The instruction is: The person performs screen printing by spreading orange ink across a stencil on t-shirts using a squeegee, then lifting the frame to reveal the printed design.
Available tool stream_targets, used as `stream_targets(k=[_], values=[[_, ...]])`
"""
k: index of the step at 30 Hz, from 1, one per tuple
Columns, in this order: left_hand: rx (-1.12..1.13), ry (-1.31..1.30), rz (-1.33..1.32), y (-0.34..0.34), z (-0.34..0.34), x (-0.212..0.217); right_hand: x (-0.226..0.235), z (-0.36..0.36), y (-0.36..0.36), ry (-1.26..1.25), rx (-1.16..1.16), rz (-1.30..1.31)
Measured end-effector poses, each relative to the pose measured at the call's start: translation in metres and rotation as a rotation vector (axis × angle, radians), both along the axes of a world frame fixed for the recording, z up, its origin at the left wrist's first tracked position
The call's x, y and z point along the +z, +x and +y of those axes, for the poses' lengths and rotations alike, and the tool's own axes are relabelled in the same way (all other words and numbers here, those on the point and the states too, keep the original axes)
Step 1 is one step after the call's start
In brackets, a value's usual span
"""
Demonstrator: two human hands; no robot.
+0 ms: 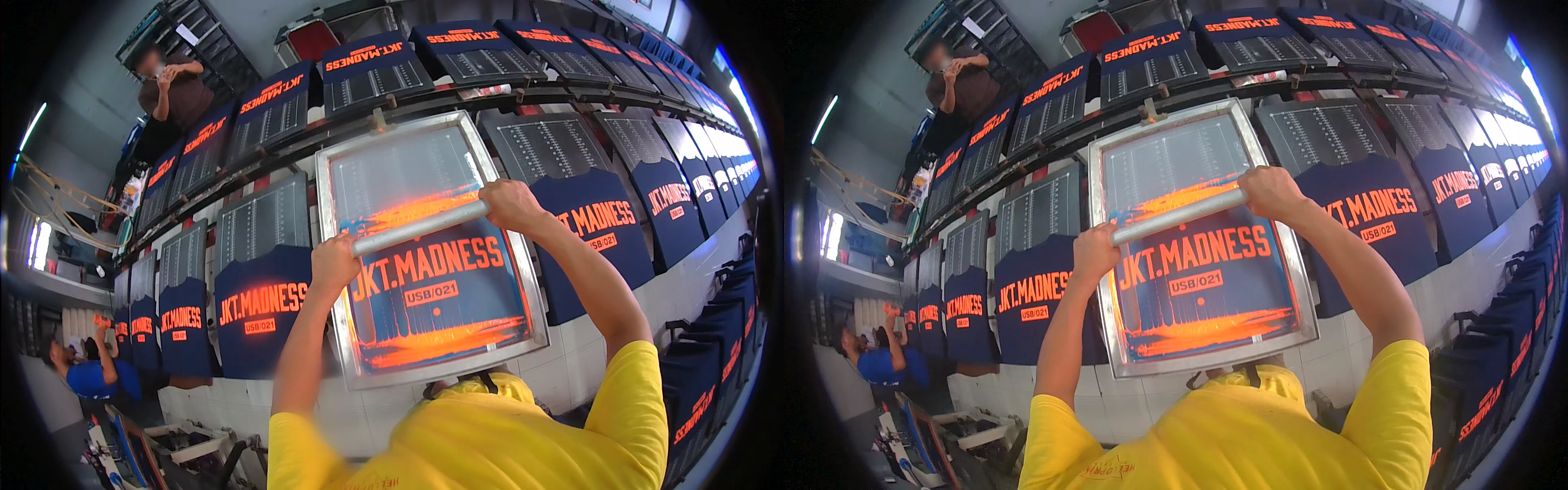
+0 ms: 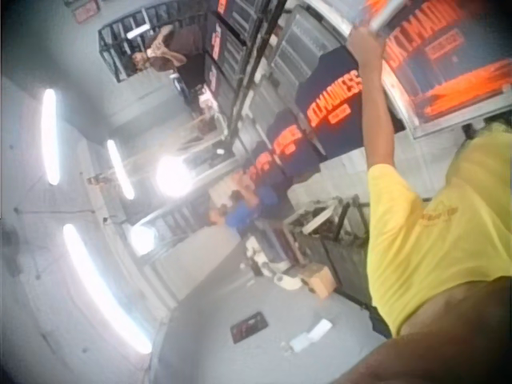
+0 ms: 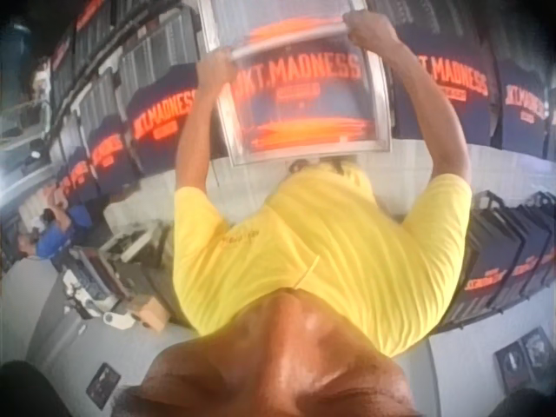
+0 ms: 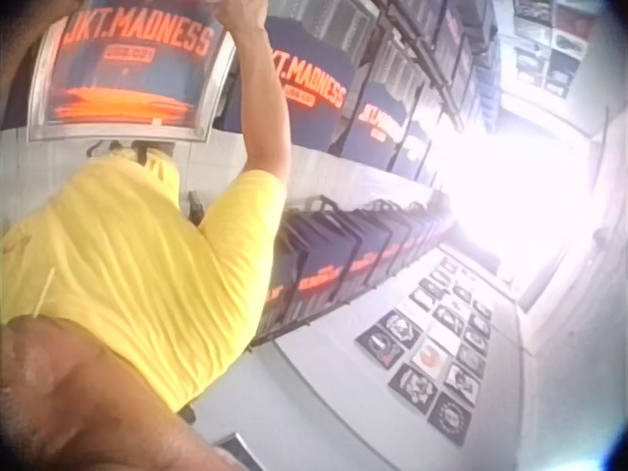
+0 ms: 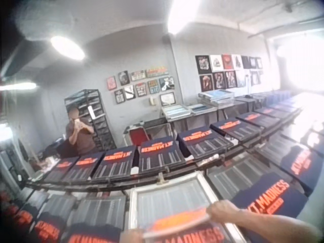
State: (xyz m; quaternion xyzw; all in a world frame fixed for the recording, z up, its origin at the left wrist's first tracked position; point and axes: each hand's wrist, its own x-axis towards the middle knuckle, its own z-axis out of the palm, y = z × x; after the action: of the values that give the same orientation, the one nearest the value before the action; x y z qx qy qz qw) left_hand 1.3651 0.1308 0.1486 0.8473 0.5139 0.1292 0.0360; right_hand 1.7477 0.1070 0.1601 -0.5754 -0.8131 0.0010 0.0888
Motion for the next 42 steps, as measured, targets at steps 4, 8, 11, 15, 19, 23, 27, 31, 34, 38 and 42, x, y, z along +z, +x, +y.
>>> stream_targets(k=[4,8,11,15,19,23,27,31,34,38,42], values=[[-0.033,0.042,0.0,-0.023,-0.058,-0.001,-0.006,-0.064,-0.016,0.049,0.019,0.065],[-0.026,-0.013,-0.043,-0.038,-0.138,-0.013,-0.021,-0.153,-0.032,0.065,0.068,0.189],[-0.034,-0.02,-0.019,-0.049,-0.192,-0.021,-0.032,-0.206,-0.047,0.029,0.044,0.201],[-0.052,-0.019,-0.056,-0.058,-0.235,-0.038,-0.035,-0.25,-0.06,0.052,0.064,0.22],[-0.081,0.029,-0.041,-0.061,-0.247,-0.053,-0.043,-0.264,-0.066,0.072,0.05,0.169],[-0.118,0.128,-0.049,-0.063,-0.231,-0.069,-0.05,-0.252,-0.068,0.099,0.038,0.13],[-0.1,0.085,-0.036,-0.056,-0.191,-0.063,-0.054,-0.215,-0.062,0.08,0.014,0.124],[-0.108,0.079,-0.008,-0.052,-0.135,-0.064,-0.054,-0.161,-0.057,0.066,0.035,0.112],[-0.121,0.103,-0.015,-0.044,-0.091,-0.059,-0.061,-0.12,-0.049,0.087,0.034,0.095],[-0.117,0.133,-0.053,-0.038,-0.036,-0.063,-0.059,-0.067,-0.041,0.008,-0.003,0.024],[-0.1,0.091,-0.068,-0.03,0.001,-0.054,-0.052,-0.026,-0.032,-0.056,0.01,0.022]])
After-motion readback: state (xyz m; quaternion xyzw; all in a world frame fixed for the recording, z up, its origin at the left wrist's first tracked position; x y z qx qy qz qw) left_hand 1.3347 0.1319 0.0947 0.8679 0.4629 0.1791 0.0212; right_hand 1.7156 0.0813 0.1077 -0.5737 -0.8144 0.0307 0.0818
